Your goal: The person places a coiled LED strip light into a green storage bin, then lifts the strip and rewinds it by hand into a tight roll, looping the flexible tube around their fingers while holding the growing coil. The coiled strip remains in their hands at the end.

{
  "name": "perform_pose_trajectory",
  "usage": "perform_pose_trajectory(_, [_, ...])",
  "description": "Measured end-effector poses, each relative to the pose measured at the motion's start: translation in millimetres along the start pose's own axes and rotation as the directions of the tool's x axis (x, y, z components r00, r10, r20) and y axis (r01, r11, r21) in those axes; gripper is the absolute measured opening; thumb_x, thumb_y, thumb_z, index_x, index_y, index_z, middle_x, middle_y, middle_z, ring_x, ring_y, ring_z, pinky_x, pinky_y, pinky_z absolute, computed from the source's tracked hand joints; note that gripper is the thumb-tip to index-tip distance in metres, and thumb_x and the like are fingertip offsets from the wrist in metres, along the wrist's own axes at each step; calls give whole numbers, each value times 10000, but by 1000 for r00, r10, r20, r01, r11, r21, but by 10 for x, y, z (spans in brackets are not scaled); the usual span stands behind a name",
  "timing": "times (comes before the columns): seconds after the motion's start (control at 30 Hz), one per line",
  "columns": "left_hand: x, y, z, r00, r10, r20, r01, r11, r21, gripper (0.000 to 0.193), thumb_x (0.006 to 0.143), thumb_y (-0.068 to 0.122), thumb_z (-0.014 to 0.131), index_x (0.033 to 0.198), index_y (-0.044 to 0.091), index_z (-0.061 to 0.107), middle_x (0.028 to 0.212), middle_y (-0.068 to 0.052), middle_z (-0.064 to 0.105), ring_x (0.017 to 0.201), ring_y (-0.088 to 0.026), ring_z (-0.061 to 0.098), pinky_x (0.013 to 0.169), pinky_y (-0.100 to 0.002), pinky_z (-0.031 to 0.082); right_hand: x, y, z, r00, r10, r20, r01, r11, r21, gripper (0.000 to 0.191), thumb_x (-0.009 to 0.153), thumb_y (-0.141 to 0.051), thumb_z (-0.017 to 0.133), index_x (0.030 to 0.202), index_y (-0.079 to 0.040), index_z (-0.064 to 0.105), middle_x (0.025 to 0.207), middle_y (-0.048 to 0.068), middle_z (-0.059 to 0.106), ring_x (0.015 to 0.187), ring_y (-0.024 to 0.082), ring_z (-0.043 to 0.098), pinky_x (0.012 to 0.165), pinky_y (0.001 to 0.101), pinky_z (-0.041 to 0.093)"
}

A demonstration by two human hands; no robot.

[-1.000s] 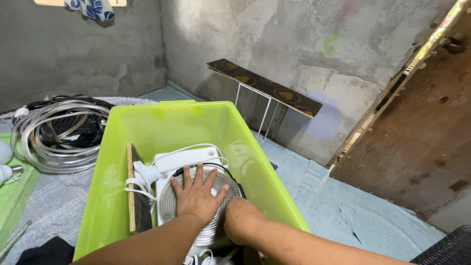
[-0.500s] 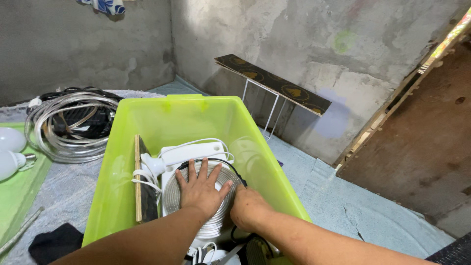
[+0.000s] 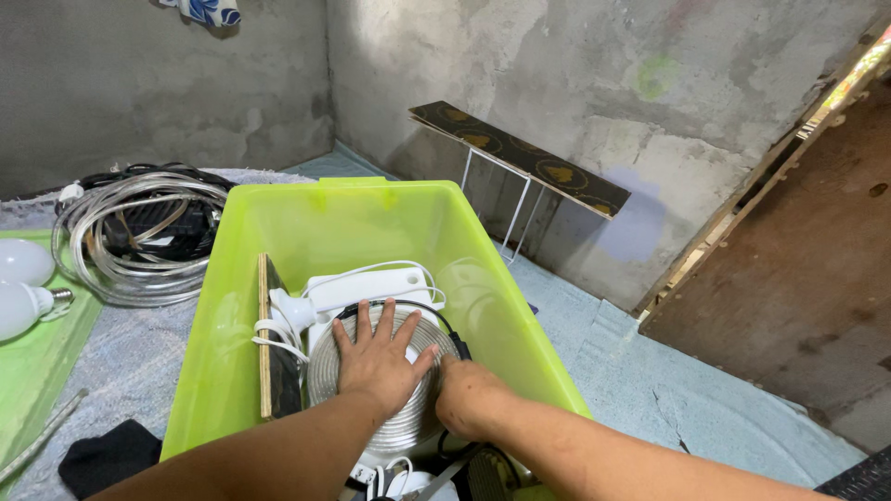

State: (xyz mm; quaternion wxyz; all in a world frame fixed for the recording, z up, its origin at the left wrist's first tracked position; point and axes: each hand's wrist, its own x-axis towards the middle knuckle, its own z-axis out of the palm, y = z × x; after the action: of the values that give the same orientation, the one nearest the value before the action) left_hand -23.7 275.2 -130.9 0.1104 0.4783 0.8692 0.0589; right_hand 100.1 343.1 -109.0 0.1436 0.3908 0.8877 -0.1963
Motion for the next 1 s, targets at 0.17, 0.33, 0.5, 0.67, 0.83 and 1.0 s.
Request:
perform_pose_trajectory(0.17, [15,1,16,1000,-8,-6,9,1000,12,693,973,665,330,1592,365,241,1704,-33,57,1560,-355,-27,1200,-663,-33,235,73,9,999,2,51,-6,997,82,622,868,-75,557,1472,-8,425,1269,287,652,1201,415,638,1015,431,514])
perform_pose_trajectory(0.33, [17,-19,50,999,-1,-33,1,1000,0,701,963,668,348,1587,362,258,1702,-32,78,1558,-361,-11,1194,-667,-26,244,341,-522,1000,13,16,-17,954,300,451,813,-97,604,1243,-131,735,1136,146,759,1048,293,722,903,394,563])
perform_pose_trajectory(0.5, [31,-25,73,999,8,-40,-8,1000,-2,709,956,673,346,1586,360,253,1695,-39,84,1550,-366,-8,1186,-669,-32,-161,343,-977,979,-127,160,93,975,202,273,826,-168,657,1061,-115,786,971,74,811,867,227,797,789,385,629])
perform_pose_trajectory(0.67, [33,-20,75,999,2,-34,-2,1000,7,708,959,671,343,1590,363,251,1698,-39,88,1558,-360,-9,1192,-670,-32,-561,110,-891,863,-334,378,463,823,-330,246,802,-301,779,988,-140,781,924,86,761,869,292,718,786,428,562])
perform_pose_trajectory(0.83, [30,-18,67,1000,-2,-25,2,1000,4,707,959,666,344,1591,363,247,1703,-30,67,1557,-362,-20,1195,-663,-37,-716,38,-802,858,-325,399,483,777,-405,196,791,-158,663,956,-166,769,898,101,751,884,331,714,788,462,559])
perform_pose_trajectory(1.0, [34,-11,54,1000,4,-12,-4,1000,30,714,967,669,313,1600,352,215,1699,-38,43,1551,-366,-27,1192,-661,-35,-741,-51,-960,893,-346,288,441,801,-405,164,839,-202,646,963,-134,729,896,126,742,889,348,702,803,470,541])
